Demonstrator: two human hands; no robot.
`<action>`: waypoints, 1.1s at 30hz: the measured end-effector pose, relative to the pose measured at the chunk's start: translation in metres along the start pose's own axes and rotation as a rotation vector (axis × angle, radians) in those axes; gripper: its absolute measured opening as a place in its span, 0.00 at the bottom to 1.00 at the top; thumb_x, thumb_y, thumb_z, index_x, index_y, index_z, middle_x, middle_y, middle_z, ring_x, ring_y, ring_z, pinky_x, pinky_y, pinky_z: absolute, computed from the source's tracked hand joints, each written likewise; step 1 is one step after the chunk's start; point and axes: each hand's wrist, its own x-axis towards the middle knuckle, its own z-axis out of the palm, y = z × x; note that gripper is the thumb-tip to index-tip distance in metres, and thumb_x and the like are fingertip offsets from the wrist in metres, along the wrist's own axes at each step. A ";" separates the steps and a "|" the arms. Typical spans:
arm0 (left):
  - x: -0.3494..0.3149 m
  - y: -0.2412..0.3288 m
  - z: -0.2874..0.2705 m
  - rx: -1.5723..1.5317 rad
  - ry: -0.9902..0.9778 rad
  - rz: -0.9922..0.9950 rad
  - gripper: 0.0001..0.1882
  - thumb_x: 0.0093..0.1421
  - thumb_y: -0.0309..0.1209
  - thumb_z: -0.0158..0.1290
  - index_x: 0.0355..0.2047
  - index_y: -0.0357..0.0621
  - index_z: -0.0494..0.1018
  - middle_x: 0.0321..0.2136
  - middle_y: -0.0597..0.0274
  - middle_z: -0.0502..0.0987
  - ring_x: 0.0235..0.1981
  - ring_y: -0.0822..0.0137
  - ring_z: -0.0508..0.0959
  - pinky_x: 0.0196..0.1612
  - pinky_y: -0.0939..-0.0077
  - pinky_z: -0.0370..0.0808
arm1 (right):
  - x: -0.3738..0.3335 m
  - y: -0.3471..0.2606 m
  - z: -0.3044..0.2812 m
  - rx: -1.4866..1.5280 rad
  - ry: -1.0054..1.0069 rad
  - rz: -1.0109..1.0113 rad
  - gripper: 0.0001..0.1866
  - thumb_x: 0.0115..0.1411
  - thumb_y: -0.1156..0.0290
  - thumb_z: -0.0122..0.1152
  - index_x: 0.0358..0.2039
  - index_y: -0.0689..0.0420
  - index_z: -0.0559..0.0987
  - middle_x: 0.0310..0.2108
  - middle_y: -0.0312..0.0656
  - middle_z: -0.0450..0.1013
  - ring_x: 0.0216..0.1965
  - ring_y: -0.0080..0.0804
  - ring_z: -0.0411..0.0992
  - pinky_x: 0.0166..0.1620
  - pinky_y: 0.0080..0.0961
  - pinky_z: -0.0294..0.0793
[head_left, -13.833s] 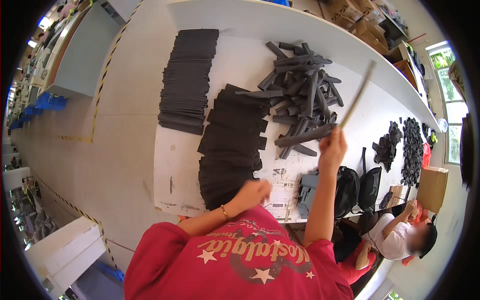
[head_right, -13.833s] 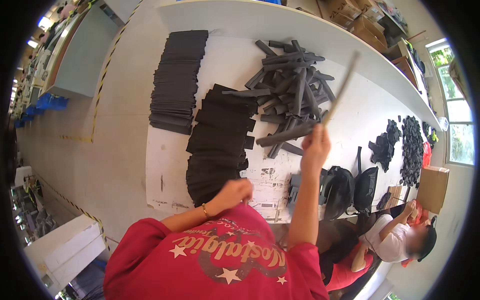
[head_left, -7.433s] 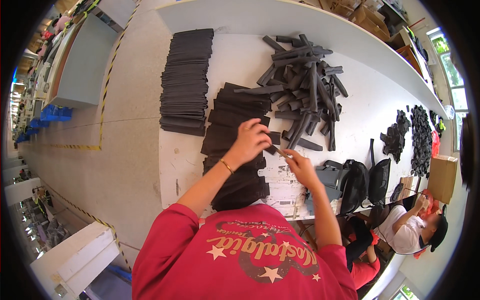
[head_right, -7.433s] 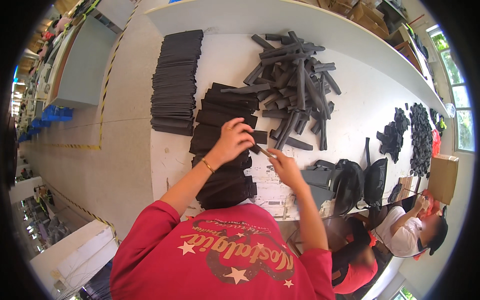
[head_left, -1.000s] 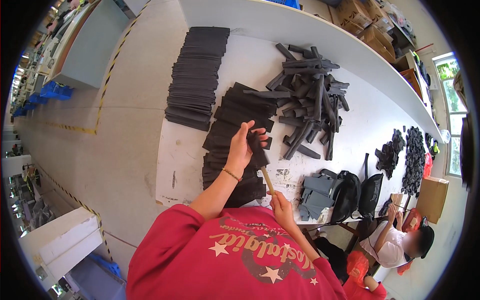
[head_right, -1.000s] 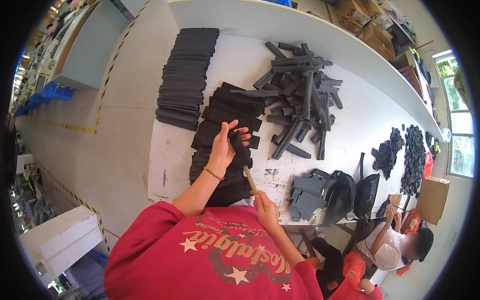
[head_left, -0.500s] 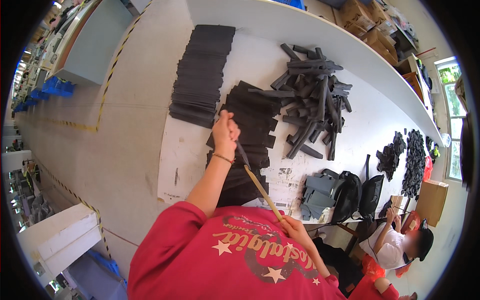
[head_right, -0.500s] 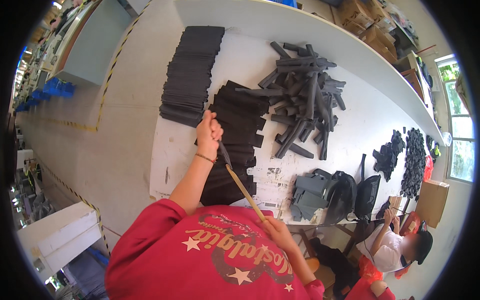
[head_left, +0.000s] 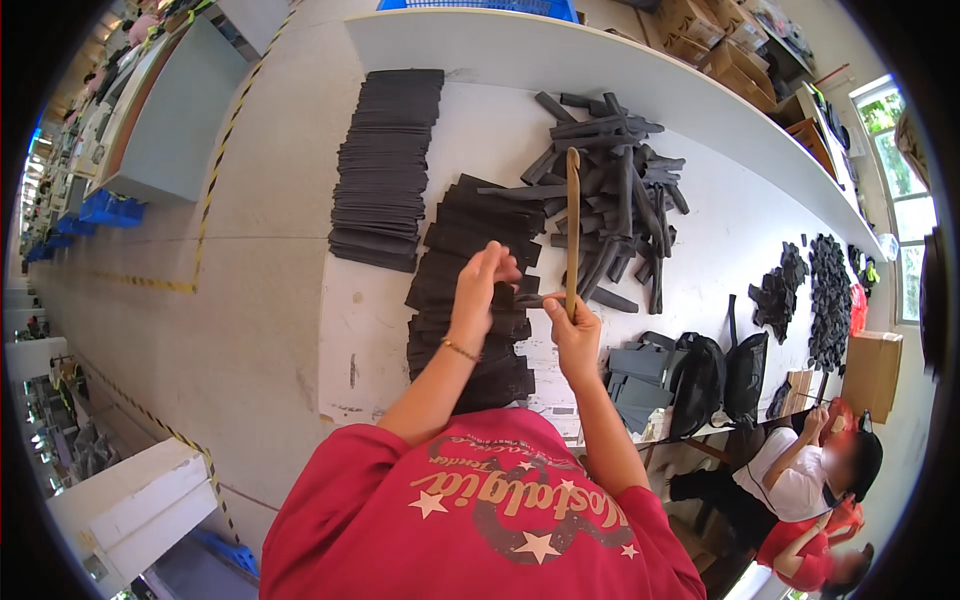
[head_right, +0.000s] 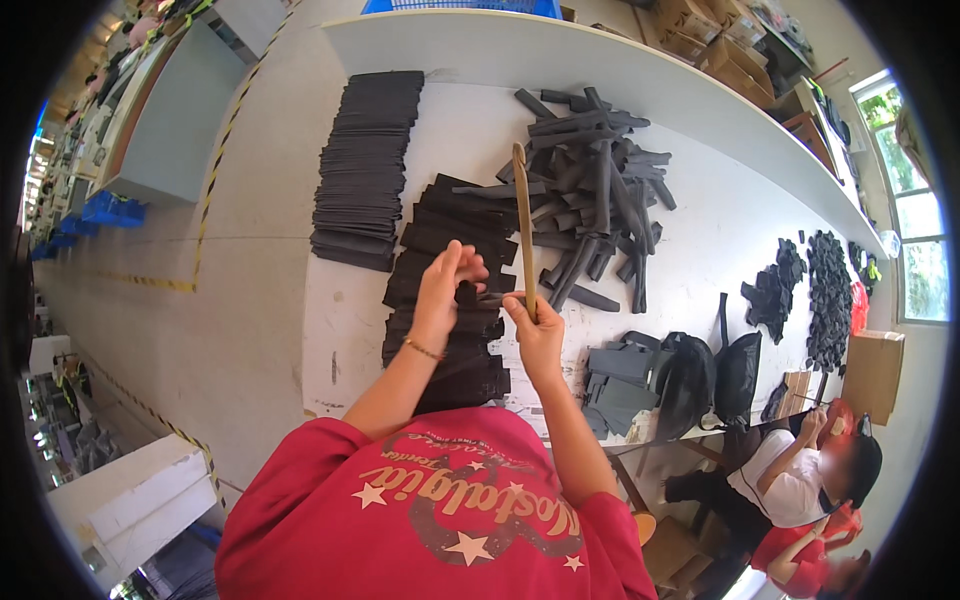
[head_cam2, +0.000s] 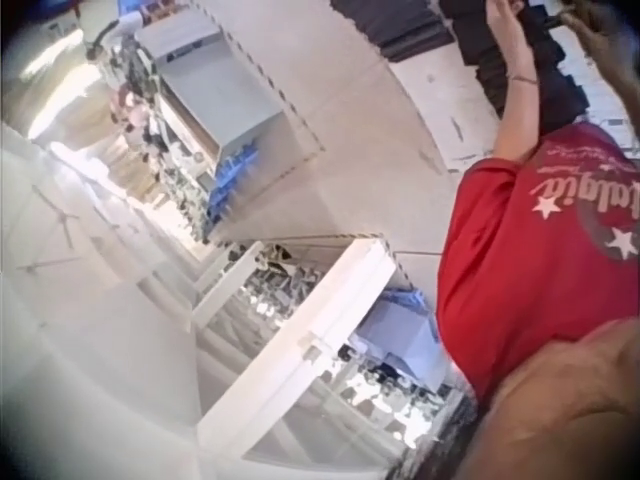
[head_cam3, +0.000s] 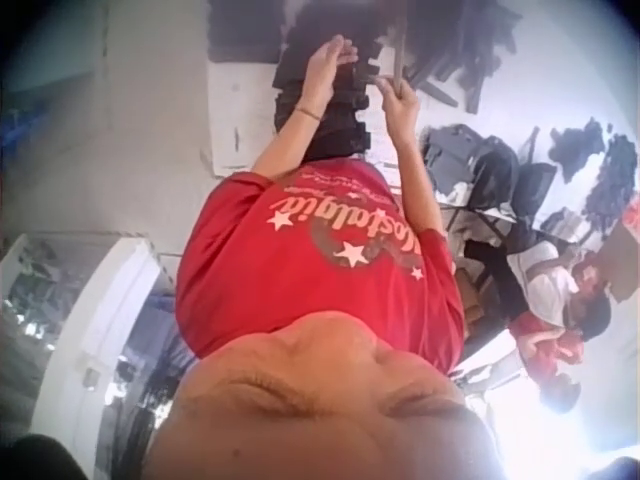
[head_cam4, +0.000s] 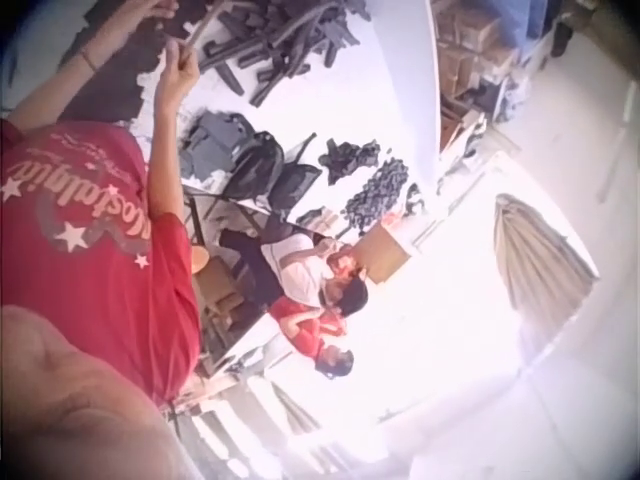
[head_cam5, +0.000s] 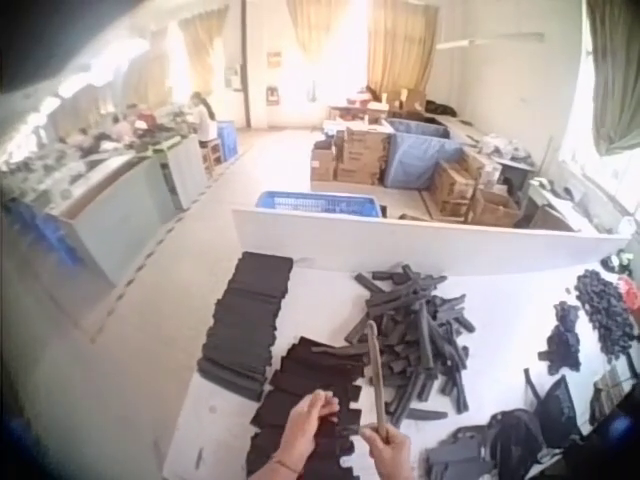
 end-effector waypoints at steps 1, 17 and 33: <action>0.006 -0.003 -0.012 0.411 -0.165 0.310 0.18 0.62 0.42 0.51 0.39 0.38 0.73 0.31 0.61 0.76 0.30 0.77 0.75 0.32 0.79 0.73 | 0.004 -0.004 -0.005 -0.053 -0.038 0.018 0.06 0.60 0.69 0.60 0.34 0.59 0.78 0.17 0.23 0.62 0.18 0.09 0.53 0.20 0.12 0.50; -0.085 -0.061 -0.019 0.529 -0.671 -0.201 0.16 0.68 0.36 0.36 0.26 0.41 0.64 0.15 0.66 0.67 0.13 0.76 0.67 0.19 0.81 0.68 | 0.065 -0.034 -0.034 -0.056 0.346 -0.149 0.11 0.62 0.65 0.57 0.28 0.58 0.78 0.13 0.24 0.57 0.13 0.10 0.50 0.16 0.14 0.46; -0.034 -0.019 0.024 0.170 -0.408 0.118 0.06 0.60 0.27 0.54 0.36 0.38 0.73 0.27 0.71 0.74 0.29 0.82 0.72 0.34 0.87 0.69 | 0.017 -0.025 -0.021 0.046 0.016 -0.072 0.09 0.57 0.71 0.63 0.36 0.60 0.75 0.16 0.23 0.60 0.17 0.09 0.55 0.19 0.12 0.51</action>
